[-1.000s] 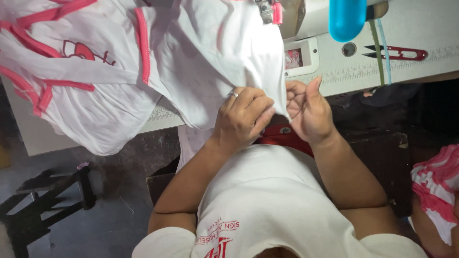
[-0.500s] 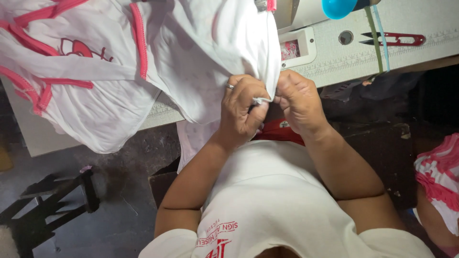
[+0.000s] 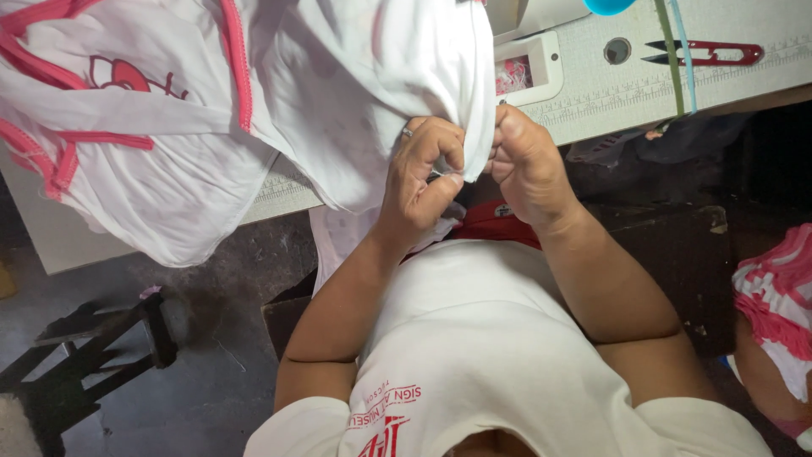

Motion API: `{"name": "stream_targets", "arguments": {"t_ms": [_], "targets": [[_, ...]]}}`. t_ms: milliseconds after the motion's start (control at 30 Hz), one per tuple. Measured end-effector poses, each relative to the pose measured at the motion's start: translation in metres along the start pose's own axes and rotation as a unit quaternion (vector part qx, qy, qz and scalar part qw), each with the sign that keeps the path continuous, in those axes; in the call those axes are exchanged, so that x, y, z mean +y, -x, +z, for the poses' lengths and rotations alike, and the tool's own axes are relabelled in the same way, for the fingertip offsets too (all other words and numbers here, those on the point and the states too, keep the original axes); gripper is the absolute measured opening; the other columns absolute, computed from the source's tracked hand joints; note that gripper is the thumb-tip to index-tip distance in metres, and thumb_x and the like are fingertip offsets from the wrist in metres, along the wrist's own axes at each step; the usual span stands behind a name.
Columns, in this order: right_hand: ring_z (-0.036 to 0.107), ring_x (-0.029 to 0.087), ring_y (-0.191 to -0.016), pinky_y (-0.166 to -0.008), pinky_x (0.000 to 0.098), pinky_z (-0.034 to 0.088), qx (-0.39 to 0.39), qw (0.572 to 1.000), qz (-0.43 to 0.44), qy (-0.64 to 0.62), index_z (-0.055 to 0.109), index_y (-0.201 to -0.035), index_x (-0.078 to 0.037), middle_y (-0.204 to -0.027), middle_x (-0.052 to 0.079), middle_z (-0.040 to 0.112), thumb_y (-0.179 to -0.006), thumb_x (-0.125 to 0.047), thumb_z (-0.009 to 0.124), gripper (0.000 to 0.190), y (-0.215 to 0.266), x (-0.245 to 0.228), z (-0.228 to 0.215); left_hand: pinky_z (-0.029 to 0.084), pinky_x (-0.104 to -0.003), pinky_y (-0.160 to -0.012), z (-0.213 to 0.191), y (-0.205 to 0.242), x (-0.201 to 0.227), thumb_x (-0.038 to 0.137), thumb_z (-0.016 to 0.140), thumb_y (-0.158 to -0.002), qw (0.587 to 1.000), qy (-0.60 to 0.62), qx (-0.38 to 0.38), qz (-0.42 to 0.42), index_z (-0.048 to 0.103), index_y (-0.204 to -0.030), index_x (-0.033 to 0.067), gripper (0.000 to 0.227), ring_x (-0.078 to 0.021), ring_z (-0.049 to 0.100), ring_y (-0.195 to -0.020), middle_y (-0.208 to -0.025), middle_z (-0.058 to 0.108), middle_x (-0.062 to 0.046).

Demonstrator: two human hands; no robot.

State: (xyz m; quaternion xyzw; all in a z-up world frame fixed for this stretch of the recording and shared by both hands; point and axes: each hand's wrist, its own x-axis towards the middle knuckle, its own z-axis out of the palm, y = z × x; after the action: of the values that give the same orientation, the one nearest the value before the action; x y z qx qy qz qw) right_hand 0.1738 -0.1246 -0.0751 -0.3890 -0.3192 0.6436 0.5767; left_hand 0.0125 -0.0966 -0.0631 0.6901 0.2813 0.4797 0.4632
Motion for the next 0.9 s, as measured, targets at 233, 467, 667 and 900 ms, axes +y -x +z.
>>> {"name": "stream_targets", "arguments": {"t_ms": [233, 467, 667, 900], "targets": [[0.056, 0.006, -0.072, -0.060, 0.0236, 0.051, 0.020, 0.979, -0.043, 0.199, 0.069, -0.096, 0.002, -0.070, 0.008, 0.062, -0.099, -0.002, 0.069, 0.004, 0.008, 0.009, -0.016, 0.046, -0.044, -0.098, 0.011, 0.014, 0.003, 0.068, 0.077, -0.080, 0.989, -0.115, 0.049, -0.075, 0.052, -0.118, 0.0134, 0.071, -0.0266, 0.060, -0.097, -0.096, 0.056, -0.005], [0.071, 0.018, -0.083, -0.062, 0.0321, 0.057, 0.020, 0.926, -0.133, 0.352, 0.075, -0.106, 0.005, -0.075, 0.019, 0.073, -0.098, 0.003, 0.072, 0.009, 0.031, 0.024, -0.040, 0.052, -0.048, -0.084, 0.011, 0.025, 0.001, 0.017, 0.075, -0.087, 0.977, -0.156, 0.065, -0.132, 0.055, -0.115, 0.0101, 0.035, -0.0347, 0.063, -0.085, -0.085, 0.058, -0.009], [0.069, 0.042, -0.100, -0.074, 0.0494, 0.062, -0.027, 0.889, -0.266, 0.373, 0.050, -0.141, 0.017, -0.104, 0.035, 0.071, -0.096, 0.011, 0.064, 0.048, 0.046, 0.003, -0.022, 0.051, -0.043, -0.084, -0.004, 0.039, 0.010, 0.021, 0.070, -0.091, 0.949, -0.286, 0.065, 0.117, 0.067, -0.098, 0.0150, 0.009, -0.0259, 0.060, -0.088, -0.090, 0.058, -0.002], [0.073, 0.037, -0.097, -0.083, 0.0537, 0.062, -0.132, 0.906, -0.299, 0.269, 0.021, -0.157, 0.016, -0.106, 0.032, 0.071, -0.096, 0.015, 0.056, 0.071, 0.044, 0.042, -0.066, 0.055, -0.035, -0.079, 0.014, 0.021, 0.019, 0.009, 0.068, -0.098, 0.921, -0.305, 0.046, 0.239, 0.075, -0.104, 0.0154, 0.011, -0.0186, 0.064, -0.083, -0.091, 0.065, 0.001]]}}
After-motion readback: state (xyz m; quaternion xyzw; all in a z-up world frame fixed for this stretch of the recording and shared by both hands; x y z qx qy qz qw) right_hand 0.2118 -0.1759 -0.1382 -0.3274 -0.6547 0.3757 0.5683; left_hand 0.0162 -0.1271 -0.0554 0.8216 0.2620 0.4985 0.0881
